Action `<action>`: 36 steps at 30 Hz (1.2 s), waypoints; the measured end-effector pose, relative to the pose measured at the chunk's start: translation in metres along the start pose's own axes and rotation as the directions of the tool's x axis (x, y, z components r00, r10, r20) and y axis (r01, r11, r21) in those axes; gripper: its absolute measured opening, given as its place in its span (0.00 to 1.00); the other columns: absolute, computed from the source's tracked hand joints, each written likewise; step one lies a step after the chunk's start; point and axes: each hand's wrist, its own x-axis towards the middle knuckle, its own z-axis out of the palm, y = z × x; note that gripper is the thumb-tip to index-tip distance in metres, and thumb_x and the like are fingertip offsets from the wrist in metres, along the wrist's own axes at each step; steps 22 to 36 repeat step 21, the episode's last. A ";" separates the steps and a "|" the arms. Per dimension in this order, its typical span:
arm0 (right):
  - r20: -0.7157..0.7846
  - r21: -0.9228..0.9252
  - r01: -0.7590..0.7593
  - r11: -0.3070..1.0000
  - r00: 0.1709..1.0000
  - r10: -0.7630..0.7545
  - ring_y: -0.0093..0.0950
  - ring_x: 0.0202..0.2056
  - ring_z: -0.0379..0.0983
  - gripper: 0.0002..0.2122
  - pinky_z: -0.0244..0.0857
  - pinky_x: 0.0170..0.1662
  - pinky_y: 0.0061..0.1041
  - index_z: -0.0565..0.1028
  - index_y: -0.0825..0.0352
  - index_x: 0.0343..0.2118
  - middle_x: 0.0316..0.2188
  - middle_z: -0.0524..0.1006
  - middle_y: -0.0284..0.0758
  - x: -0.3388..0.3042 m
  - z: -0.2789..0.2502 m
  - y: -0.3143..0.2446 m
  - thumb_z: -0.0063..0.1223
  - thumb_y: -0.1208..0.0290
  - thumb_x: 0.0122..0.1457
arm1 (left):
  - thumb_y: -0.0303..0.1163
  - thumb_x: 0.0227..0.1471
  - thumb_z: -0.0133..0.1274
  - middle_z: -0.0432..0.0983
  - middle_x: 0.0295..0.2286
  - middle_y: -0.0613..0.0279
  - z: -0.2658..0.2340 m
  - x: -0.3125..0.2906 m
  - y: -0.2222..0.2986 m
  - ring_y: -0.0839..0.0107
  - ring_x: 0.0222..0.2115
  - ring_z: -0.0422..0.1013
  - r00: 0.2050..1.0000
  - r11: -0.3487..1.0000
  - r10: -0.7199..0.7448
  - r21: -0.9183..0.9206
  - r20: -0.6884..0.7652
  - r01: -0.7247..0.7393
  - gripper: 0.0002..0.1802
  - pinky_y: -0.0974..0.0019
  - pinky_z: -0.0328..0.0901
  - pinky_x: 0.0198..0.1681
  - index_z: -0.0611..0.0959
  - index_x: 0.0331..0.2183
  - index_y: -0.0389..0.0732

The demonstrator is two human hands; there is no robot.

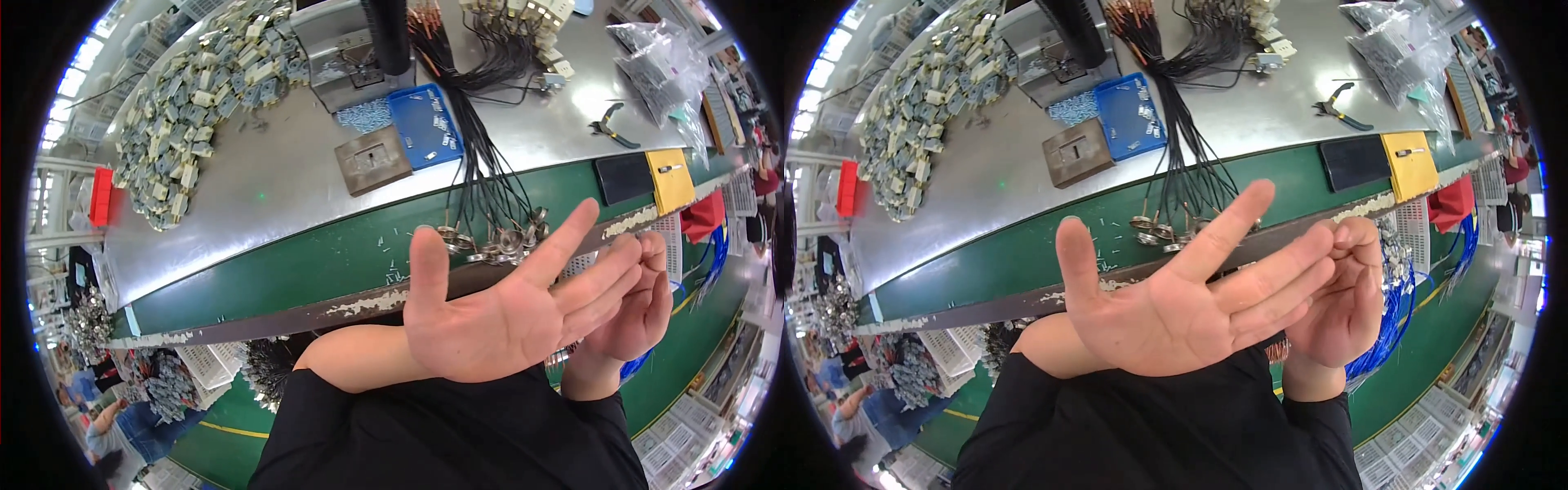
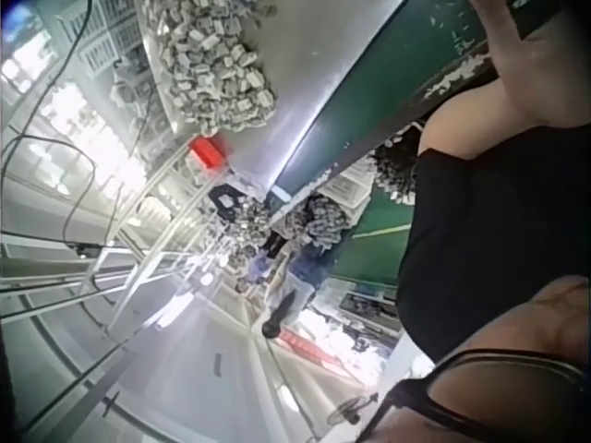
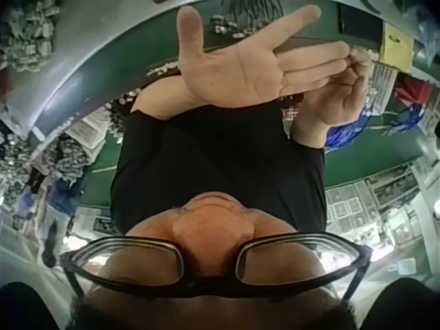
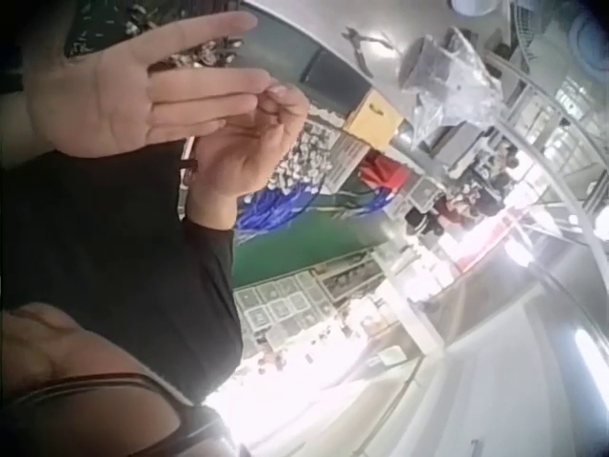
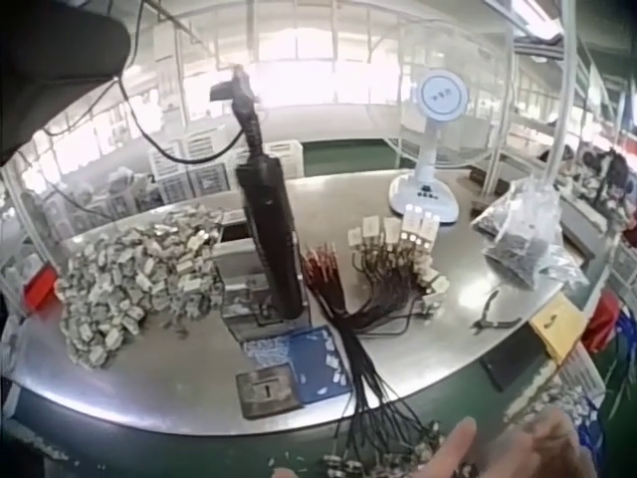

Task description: Assembling small electronic components and securing them with an electric screwdriver on a factory line.

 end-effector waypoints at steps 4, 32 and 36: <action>0.014 -0.456 0.248 0.854 0.962 -0.272 0.31 0.45 0.72 0.19 0.66 0.49 0.28 0.71 0.69 0.48 0.45 0.74 0.42 0.008 0.015 0.000 0.56 0.58 0.65 | 0.89 0.50 0.23 0.18 0.74 0.51 0.001 -0.001 0.004 0.60 0.75 0.19 0.999 0.999 0.002 0.036 0.035 -0.003 0.67 0.52 0.19 0.74 0.24 0.72 0.54; 0.641 -0.750 0.575 0.327 0.755 0.141 0.33 0.27 0.69 0.17 0.61 0.34 0.33 0.79 0.68 0.28 0.26 0.78 0.38 0.043 0.080 -0.012 0.75 0.63 0.40 | 0.66 0.69 0.31 0.45 0.72 0.64 -0.015 -0.051 0.006 0.67 0.73 0.41 0.964 0.962 -0.263 0.071 -0.025 0.264 0.46 0.54 0.41 0.74 0.45 0.74 0.48; 0.641 -0.750 0.575 0.327 0.755 0.141 0.33 0.27 0.69 0.17 0.61 0.34 0.33 0.79 0.68 0.28 0.26 0.78 0.38 0.043 0.080 -0.012 0.75 0.63 0.40 | 0.66 0.69 0.31 0.45 0.72 0.64 -0.015 -0.051 0.006 0.67 0.73 0.41 0.964 0.962 -0.263 0.071 -0.025 0.264 0.46 0.54 0.41 0.74 0.45 0.74 0.48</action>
